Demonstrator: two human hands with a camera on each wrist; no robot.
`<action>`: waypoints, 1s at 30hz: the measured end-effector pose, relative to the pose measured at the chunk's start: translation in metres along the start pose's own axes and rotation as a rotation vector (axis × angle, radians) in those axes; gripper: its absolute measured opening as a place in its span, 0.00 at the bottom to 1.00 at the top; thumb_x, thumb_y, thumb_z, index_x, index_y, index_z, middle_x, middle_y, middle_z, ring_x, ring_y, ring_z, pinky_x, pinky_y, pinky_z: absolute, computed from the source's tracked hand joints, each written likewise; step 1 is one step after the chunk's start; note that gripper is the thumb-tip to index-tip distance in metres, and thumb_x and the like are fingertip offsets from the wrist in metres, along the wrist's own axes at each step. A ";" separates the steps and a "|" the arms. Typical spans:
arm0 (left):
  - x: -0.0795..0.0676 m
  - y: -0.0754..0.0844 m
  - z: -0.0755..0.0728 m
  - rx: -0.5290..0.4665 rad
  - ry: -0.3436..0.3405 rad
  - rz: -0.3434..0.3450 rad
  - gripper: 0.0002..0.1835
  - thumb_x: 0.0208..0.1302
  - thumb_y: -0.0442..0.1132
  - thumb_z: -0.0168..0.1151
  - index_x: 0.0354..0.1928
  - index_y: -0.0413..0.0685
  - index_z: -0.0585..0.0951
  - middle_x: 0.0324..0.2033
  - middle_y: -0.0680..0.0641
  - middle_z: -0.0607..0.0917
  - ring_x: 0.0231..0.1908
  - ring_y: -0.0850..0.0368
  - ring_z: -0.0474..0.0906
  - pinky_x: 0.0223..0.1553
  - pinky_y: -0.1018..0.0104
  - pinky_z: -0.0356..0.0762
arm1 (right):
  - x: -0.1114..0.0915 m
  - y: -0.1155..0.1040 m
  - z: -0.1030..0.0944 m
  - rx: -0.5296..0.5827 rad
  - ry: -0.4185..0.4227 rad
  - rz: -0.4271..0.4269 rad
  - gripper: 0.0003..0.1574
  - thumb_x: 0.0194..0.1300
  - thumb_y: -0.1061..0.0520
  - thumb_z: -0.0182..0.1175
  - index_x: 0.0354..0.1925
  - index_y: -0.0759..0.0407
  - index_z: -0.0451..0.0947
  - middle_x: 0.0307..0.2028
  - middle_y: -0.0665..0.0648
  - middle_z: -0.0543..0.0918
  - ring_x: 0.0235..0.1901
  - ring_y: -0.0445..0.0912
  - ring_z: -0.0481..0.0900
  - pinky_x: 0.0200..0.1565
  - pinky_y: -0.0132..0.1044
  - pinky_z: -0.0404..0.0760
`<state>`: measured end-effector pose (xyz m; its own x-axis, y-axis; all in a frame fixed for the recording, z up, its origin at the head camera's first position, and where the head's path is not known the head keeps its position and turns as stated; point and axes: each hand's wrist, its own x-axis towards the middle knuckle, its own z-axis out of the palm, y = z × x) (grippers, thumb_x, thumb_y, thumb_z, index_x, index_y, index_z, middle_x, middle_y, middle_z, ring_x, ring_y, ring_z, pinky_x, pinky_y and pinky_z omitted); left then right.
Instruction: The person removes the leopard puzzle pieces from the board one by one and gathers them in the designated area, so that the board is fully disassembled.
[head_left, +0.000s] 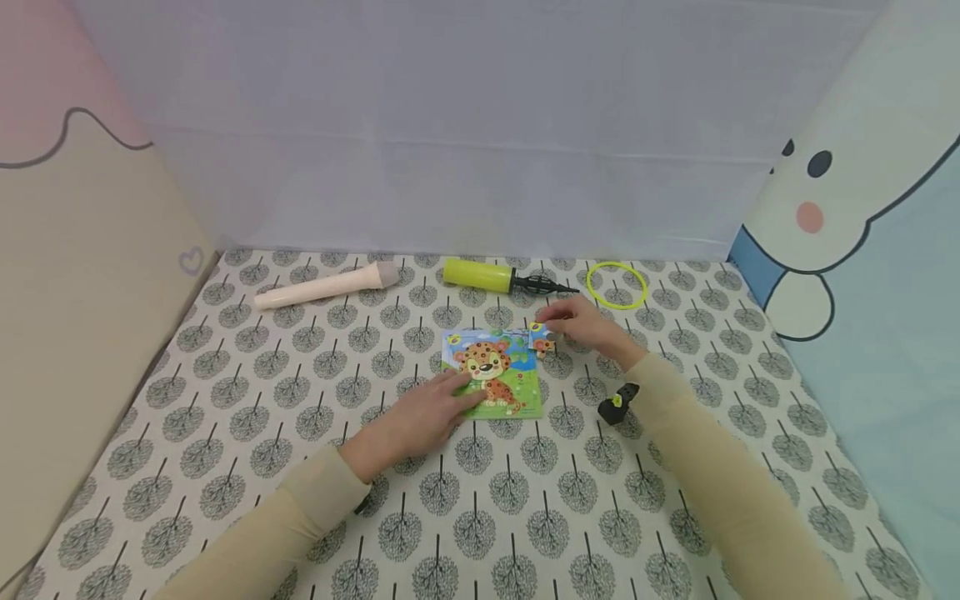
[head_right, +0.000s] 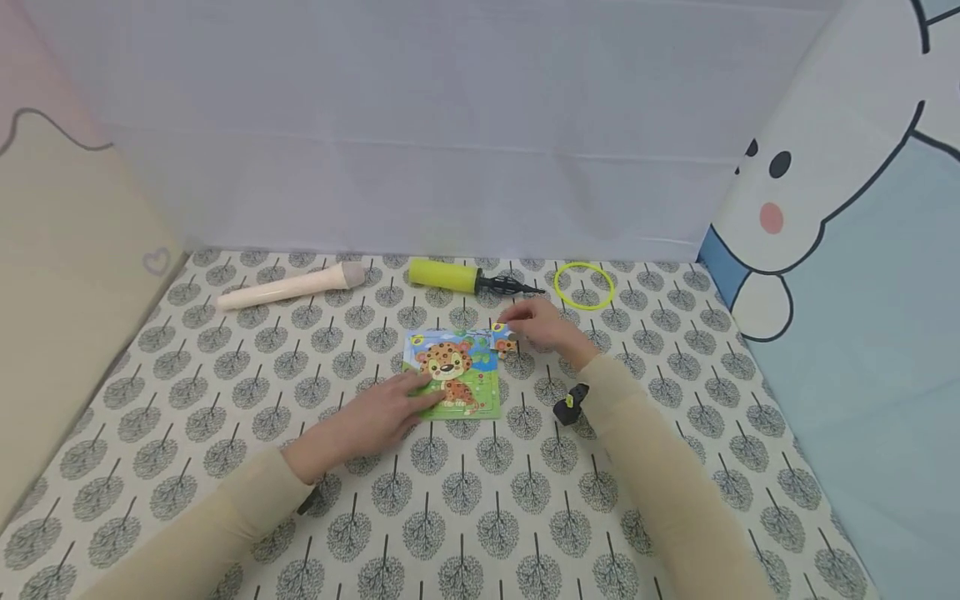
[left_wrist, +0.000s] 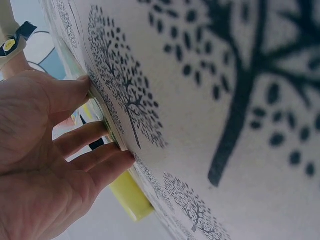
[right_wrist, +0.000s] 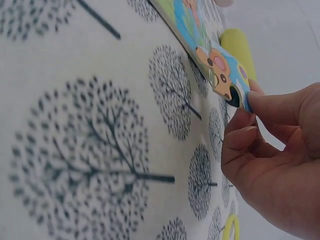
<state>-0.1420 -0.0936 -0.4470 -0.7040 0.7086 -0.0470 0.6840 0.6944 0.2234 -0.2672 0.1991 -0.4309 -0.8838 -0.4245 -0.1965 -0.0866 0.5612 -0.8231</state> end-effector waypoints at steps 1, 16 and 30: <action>0.000 0.000 0.000 0.002 0.004 0.001 0.25 0.70 0.43 0.54 0.69 0.55 0.68 0.68 0.40 0.63 0.66 0.38 0.58 0.64 0.46 0.58 | -0.001 0.000 -0.003 0.007 -0.002 0.011 0.13 0.70 0.65 0.54 0.50 0.66 0.79 0.47 0.61 0.79 0.35 0.53 0.73 0.32 0.40 0.73; -0.001 0.001 -0.001 0.036 0.029 0.014 0.25 0.70 0.43 0.54 0.68 0.54 0.69 0.67 0.39 0.64 0.65 0.38 0.60 0.64 0.47 0.58 | 0.004 0.008 -0.002 -0.251 0.056 0.058 0.10 0.67 0.61 0.57 0.45 0.60 0.83 0.40 0.57 0.83 0.39 0.49 0.78 0.43 0.44 0.78; -0.005 0.003 -0.003 0.017 0.003 -0.021 0.27 0.71 0.46 0.54 0.70 0.57 0.66 0.69 0.40 0.61 0.65 0.37 0.58 0.60 0.39 0.60 | 0.003 0.012 0.005 -0.368 0.101 -0.006 0.09 0.67 0.62 0.57 0.42 0.59 0.84 0.35 0.54 0.83 0.32 0.46 0.77 0.35 0.40 0.77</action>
<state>-0.1372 -0.0950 -0.4433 -0.7185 0.6938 -0.0489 0.6724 0.7110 0.2058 -0.2686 0.2007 -0.4440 -0.9220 -0.3670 -0.1233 -0.2355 0.7844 -0.5738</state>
